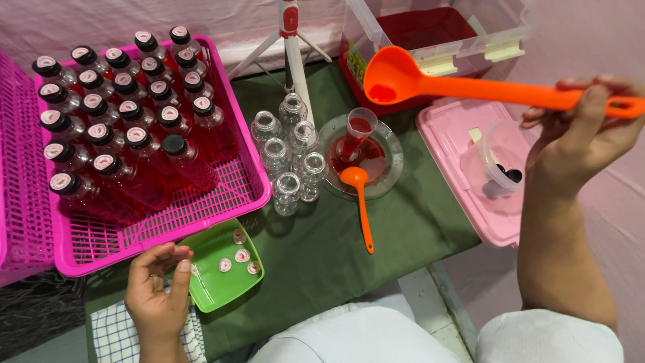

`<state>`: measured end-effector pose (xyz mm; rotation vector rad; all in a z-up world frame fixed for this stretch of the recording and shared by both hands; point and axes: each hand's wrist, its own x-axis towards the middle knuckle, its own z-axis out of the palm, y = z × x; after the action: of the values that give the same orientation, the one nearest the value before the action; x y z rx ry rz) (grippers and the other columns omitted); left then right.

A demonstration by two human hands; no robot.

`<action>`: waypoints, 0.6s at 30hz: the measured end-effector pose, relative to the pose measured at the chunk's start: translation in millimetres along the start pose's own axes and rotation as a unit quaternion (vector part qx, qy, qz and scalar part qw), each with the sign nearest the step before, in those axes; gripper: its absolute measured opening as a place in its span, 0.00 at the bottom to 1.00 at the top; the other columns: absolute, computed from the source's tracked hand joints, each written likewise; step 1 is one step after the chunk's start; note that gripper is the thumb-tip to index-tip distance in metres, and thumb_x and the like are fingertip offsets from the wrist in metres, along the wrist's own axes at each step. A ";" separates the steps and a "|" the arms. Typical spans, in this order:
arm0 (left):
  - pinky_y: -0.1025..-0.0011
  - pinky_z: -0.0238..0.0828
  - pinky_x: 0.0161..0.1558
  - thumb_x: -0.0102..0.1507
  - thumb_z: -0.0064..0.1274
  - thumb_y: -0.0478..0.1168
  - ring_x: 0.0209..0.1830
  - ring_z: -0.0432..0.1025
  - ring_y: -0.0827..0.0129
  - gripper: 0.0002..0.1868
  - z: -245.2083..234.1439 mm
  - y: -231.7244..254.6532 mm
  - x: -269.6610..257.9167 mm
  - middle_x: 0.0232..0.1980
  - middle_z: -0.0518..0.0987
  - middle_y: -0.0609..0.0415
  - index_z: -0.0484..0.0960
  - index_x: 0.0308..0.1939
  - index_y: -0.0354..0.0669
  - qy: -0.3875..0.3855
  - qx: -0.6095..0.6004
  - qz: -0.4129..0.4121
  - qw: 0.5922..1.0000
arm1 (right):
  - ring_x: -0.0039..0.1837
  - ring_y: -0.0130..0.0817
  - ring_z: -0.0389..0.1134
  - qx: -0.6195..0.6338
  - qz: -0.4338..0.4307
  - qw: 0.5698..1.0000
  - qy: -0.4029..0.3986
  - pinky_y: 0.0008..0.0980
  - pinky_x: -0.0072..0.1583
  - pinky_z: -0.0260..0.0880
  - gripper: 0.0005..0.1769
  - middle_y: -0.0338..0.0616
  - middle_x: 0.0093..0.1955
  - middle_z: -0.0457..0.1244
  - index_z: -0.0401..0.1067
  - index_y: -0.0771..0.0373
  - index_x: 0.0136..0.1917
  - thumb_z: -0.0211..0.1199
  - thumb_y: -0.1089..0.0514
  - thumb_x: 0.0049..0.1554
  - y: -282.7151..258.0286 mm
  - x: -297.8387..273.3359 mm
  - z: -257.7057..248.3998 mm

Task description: The person fills small clear bottles with a red liquid using a ladle and a funnel, then caps the bottles and places them in a basket.

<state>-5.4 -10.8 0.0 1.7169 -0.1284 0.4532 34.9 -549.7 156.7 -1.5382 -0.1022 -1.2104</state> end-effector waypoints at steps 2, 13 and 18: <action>0.67 0.77 0.60 0.66 0.53 0.27 0.52 0.77 0.59 0.18 0.5 -0.9 -0.5 0.52 0.79 0.41 0.71 0.59 0.30 -0.001 0.001 -0.001 1.000 | 0.42 0.50 0.66 -0.027 -0.017 0.999 -0.012 0.40 0.43 0.75 0.08 0.63 0.54 0.62 0.58 0.62 0.63 0.52 0.58 0.77 -11.0 -18.0 8.5; 0.66 0.76 0.60 0.66 0.53 0.26 0.52 0.77 0.57 0.18 2.3 -2.6 -4.4 0.52 0.78 0.39 0.71 0.59 0.29 -0.003 0.003 -0.001 1.000 | 0.46 0.57 0.65 -0.078 -0.202 0.969 -0.115 0.51 0.44 0.79 0.05 0.70 0.53 0.56 0.54 0.69 0.60 0.48 0.66 0.74 -30.2 -73.8 12.6; 0.66 0.76 0.60 0.67 0.53 0.28 0.51 0.77 0.57 0.17 3.3 -4.0 -6.6 0.51 0.78 0.39 0.70 0.59 0.29 -0.005 -0.001 0.004 1.000 | 0.39 0.54 0.68 -0.098 -0.265 0.944 -0.170 0.49 0.44 0.81 0.05 0.69 0.52 0.58 0.55 0.71 0.56 0.48 0.66 0.72 -34.2 -86.7 10.8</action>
<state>-9.4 -14.3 -6.6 1.7181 -0.1427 0.4488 -20.6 -483.9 119.5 -1.9609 -0.6795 -1.3811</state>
